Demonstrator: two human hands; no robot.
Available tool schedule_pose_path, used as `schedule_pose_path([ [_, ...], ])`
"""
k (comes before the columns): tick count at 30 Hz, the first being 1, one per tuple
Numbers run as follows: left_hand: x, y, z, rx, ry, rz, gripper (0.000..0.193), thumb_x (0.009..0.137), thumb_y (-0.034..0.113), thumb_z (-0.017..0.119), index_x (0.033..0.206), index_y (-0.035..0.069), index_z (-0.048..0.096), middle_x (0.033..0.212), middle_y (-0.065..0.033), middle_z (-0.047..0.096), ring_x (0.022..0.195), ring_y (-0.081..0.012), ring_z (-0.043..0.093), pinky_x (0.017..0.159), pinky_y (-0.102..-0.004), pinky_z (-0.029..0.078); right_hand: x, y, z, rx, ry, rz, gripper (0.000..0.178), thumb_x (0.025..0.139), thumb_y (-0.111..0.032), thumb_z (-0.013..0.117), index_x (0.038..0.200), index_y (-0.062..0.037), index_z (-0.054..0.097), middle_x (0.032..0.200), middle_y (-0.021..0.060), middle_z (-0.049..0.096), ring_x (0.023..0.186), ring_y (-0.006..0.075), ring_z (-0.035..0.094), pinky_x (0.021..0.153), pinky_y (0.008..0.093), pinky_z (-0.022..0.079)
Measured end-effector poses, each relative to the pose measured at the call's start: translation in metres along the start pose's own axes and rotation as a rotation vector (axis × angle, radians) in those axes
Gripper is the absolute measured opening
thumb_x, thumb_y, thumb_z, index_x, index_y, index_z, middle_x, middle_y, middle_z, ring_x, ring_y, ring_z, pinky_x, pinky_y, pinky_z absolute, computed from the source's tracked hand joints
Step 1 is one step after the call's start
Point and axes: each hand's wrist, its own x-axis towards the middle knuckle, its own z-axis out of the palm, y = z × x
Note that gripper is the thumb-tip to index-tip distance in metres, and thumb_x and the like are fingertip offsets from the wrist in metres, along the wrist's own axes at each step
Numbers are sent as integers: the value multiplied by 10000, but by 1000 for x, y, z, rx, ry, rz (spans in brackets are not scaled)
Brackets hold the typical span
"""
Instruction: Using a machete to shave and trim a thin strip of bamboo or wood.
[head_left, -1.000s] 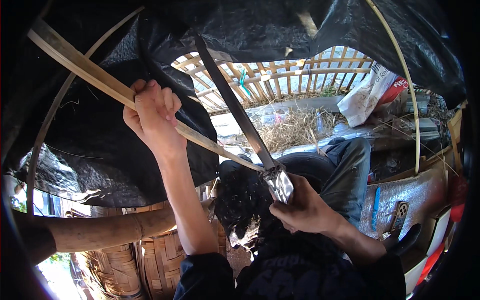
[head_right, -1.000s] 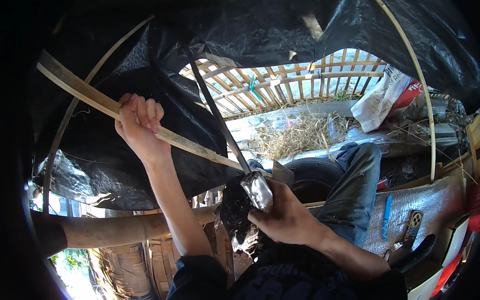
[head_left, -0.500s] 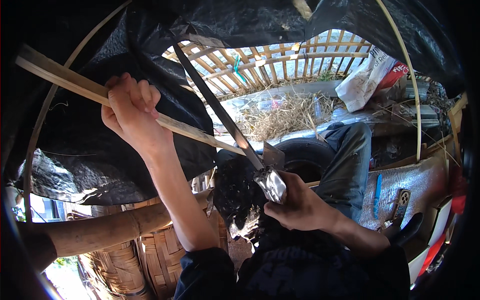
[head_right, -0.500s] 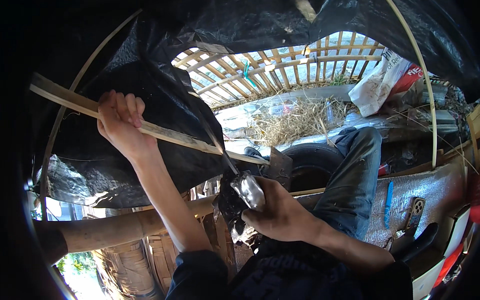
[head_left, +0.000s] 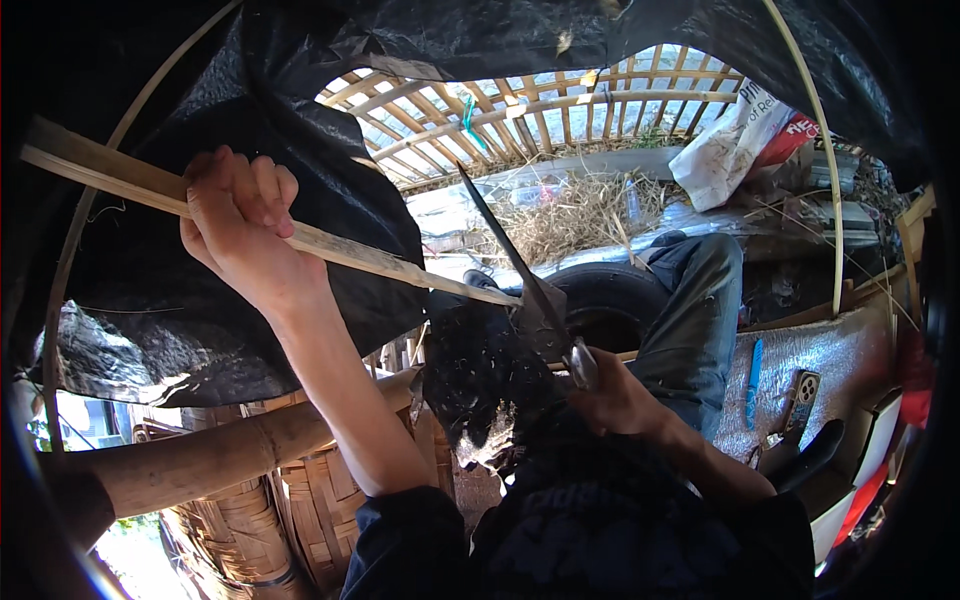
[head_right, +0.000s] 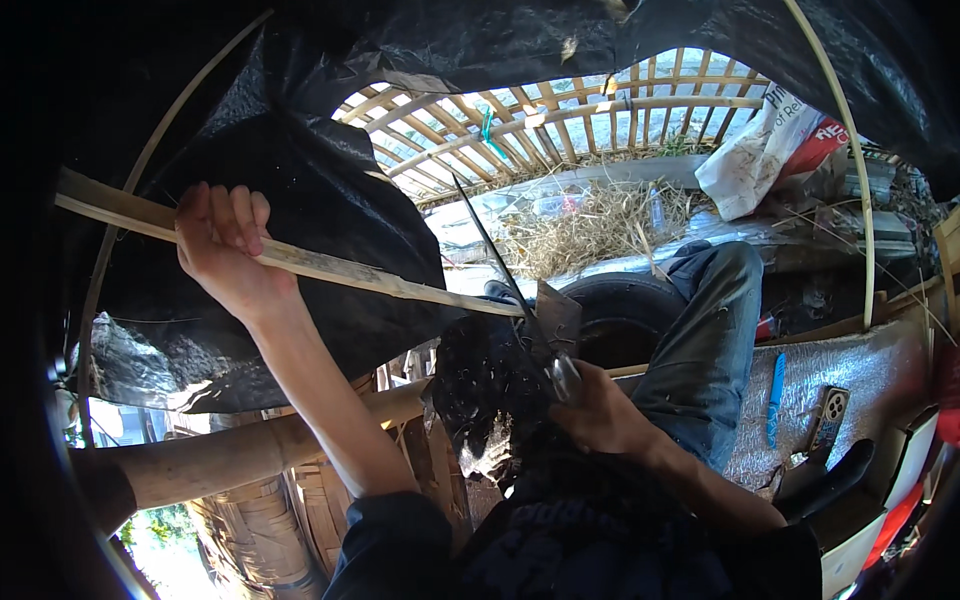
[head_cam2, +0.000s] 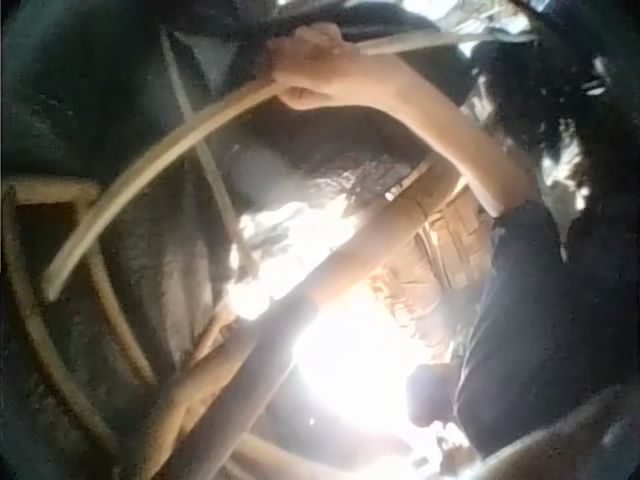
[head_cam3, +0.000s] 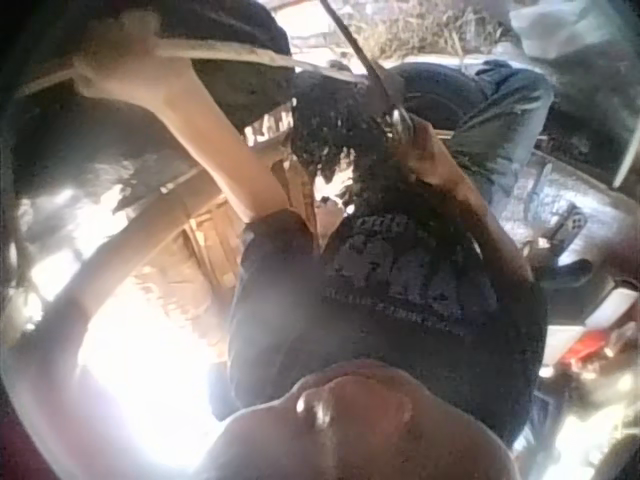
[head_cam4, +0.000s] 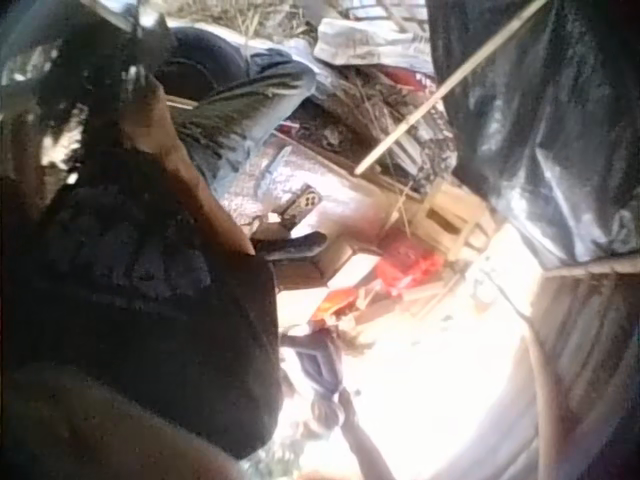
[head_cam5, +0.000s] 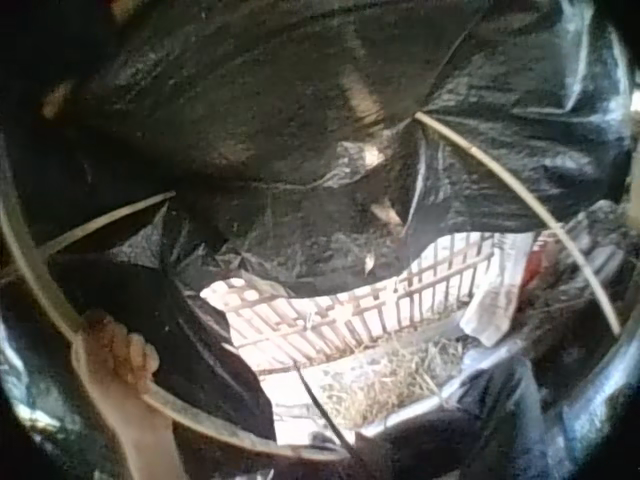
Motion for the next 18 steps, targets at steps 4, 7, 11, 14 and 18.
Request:
schedule_pose_path([
  [4, -6, 4, 14, 87, 11, 5, 275, 844, 116, 457, 585, 113, 362, 439, 35, 204, 378, -46, 175, 420, -212, 185, 6, 4, 9, 219, -201, 146, 136, 768, -45, 540, 841, 5, 437, 495, 28, 442, 369, 111, 448, 336, 242, 346],
  [7, -6, 2, 13, 30, -45, 10, 198, 821, 92, 463, 632, 75, 405, 439, 28, 220, 376, -47, 180, 415, -214, 177, 7, 0, 23, 190, -209, 219, 115, 763, -44, 525, 826, -3, 438, 484, 25, 438, 360, 102, 437, 328, 239, 339],
  [11, -7, 2, 10, -40, -90, 15, 103, 793, 66, 470, 697, 28, 463, 444, 21, 232, 374, -51, 187, 409, -219, 174, 2, -16, 32, 185, -288, 217, 109, 758, -28, 489, 844, 12, 436, 484, 26, 437, 355, 100, 426, 328, 232, 336],
  [14, -8, 2, 7, -44, -90, 8, 82, 795, 71, 464, 736, 15, 476, 446, 21, 233, 372, -52, 189, 407, -221, 180, -7, -52, 34, 278, -348, 200, 122, 759, -26, 489, 855, 13, 425, 481, 27, 433, 356, 98, 426, 326, 234, 337],
  [18, -7, -1, 10, -68, -100, -9, 80, 803, 78, 451, 781, 9, 486, 447, 19, 238, 368, -56, 191, 409, -219, 184, -7, -57, 34, 369, -275, 95, 154, 768, 9, 533, 815, -23, 390, 462, 27, 410, 339, 99, 425, 304, 243, 332],
])
